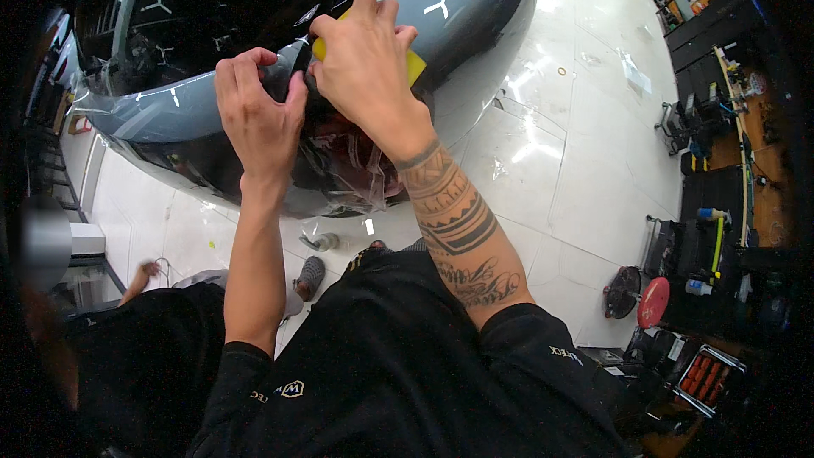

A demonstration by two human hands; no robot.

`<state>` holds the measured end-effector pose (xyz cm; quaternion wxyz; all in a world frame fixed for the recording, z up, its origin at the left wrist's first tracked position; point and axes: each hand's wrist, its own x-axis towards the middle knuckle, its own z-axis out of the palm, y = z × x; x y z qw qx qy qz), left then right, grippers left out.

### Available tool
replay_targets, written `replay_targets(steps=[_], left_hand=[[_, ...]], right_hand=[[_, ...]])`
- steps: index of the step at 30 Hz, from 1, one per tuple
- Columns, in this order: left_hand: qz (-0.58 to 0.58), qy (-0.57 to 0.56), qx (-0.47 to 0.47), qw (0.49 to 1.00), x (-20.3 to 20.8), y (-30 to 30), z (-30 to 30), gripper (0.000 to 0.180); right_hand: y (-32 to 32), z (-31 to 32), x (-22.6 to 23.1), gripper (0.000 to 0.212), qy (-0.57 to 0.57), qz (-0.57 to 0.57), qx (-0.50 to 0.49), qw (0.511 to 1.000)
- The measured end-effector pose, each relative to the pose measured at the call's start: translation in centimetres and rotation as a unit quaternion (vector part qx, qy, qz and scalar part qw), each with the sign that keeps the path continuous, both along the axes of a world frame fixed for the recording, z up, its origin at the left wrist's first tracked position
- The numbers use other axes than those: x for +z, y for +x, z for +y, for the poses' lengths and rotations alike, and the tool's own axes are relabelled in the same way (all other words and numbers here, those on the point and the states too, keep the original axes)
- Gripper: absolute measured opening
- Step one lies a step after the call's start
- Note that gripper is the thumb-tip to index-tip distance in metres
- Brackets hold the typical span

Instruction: The person applies a protective film to the rear bumper of a car using a yellow squeegee and a metal trim tool. They smooth the film, tuck edges into crevices, and trim excess material along the bumper's contours.

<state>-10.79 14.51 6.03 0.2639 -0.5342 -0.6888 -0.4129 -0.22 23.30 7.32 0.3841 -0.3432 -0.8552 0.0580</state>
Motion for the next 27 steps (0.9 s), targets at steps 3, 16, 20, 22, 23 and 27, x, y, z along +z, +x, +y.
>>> replay_targets(steps=[3,16,20,22,23,27], left_hand=[[0.027,0.008,-0.001,1.0,-0.9,-0.9,0.4,0.033],[0.098,0.099,-0.039,0.989,-2.2,-1.9,0.6,0.013],[0.098,0.099,-0.056,0.989,-2.3,-1.9,0.4,0.016],[0.098,0.098,-0.056,0.989,-2.3,-1.9,0.4,0.016],[0.092,0.103,-0.062,0.988,-2.4,-1.9,0.5,0.016],[0.084,0.132,-0.084,0.984,-2.4,-2.1,0.5,0.017]], right_hand=[[0.2,-0.5,-0.4,0.022,0.004,0.039,0.008,0.999],[-0.1,0.0,-0.6,0.033,0.028,0.108,0.058,0.992],[0.0,0.7,-0.6,0.026,0.109,0.083,0.048,0.989],[-0.2,1.0,-0.5,0.02,0.147,0.092,0.043,0.984],[-0.4,1.0,-0.3,0.013,0.144,0.105,0.045,0.983],[-0.7,2.0,-1.1,0.014,0.174,0.121,0.067,0.975]])
